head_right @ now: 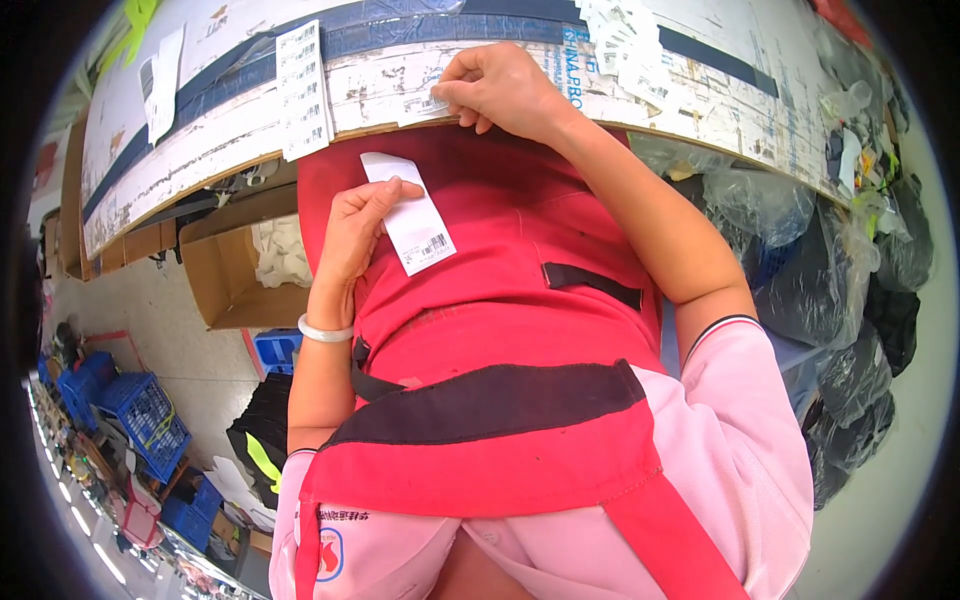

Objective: The recorder is folding and stacking small white labels at a workstation.

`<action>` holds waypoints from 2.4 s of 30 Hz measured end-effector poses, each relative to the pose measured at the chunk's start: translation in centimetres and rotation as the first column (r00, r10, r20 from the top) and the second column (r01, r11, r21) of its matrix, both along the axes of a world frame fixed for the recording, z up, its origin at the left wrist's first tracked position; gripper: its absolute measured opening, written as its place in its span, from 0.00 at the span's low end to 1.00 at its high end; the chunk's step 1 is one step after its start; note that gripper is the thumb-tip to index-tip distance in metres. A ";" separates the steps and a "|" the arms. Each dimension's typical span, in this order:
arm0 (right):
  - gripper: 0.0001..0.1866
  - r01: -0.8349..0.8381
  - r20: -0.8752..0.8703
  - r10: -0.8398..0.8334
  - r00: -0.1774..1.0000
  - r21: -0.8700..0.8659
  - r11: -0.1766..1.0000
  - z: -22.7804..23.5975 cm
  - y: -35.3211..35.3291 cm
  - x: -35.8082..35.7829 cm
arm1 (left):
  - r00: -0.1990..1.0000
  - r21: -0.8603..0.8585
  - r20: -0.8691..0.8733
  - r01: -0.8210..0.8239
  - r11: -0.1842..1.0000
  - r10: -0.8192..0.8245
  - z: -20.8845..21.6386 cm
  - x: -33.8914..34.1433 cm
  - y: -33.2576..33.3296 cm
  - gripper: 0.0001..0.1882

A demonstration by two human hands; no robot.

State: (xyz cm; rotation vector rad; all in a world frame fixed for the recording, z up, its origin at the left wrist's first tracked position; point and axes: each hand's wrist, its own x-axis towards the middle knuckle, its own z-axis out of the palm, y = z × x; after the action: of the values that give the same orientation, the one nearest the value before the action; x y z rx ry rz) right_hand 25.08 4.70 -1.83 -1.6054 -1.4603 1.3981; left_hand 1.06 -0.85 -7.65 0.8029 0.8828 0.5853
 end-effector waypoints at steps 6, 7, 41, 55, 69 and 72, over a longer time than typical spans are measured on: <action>0.12 -0.011 0.019 0.011 1.000 0.012 1.000 0.2 0.1 0.0 | 1.000 0.014 -0.005 0.003 1.000 -0.003 0.0 -0.1 0.0 0.18; 0.12 -0.011 0.020 0.011 1.000 0.012 1.000 0.2 0.1 0.0 | 1.000 0.013 -0.003 0.002 1.000 -0.002 0.0 -0.1 0.0 0.18; 0.15 0.407 0.467 -0.509 0.724 0.307 0.860 0.0 -6.9 16.9 | 0.999 0.099 -0.026 0.030 0.995 -0.028 0.7 0.3 -0.2 0.12; 0.12 -0.365 -0.054 0.362 0.930 -0.210 0.907 1.5 -8.1 -0.1 | 0.996 0.021 -0.002 0.089 0.996 -0.089 1.1 0.1 -0.5 0.12; 0.08 -0.016 -0.191 0.012 0.982 -0.020 1.000 -0.8 -7.4 -2.9 | 1.000 0.031 0.003 0.006 0.999 -0.006 0.9 -0.1 -0.8 0.10; 0.07 -0.056 -0.159 0.066 0.985 0.064 0.996 -1.2 -7.4 -2.6 | 1.000 0.018 -0.005 0.014 1.000 -0.014 0.9 0.1 -0.9 0.10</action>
State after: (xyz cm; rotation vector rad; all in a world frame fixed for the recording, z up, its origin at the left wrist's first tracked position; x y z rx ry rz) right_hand 22.43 -2.74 -2.99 -1.3882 -1.4524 1.4682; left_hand 1.12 -1.79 -6.72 0.8259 0.8767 0.5801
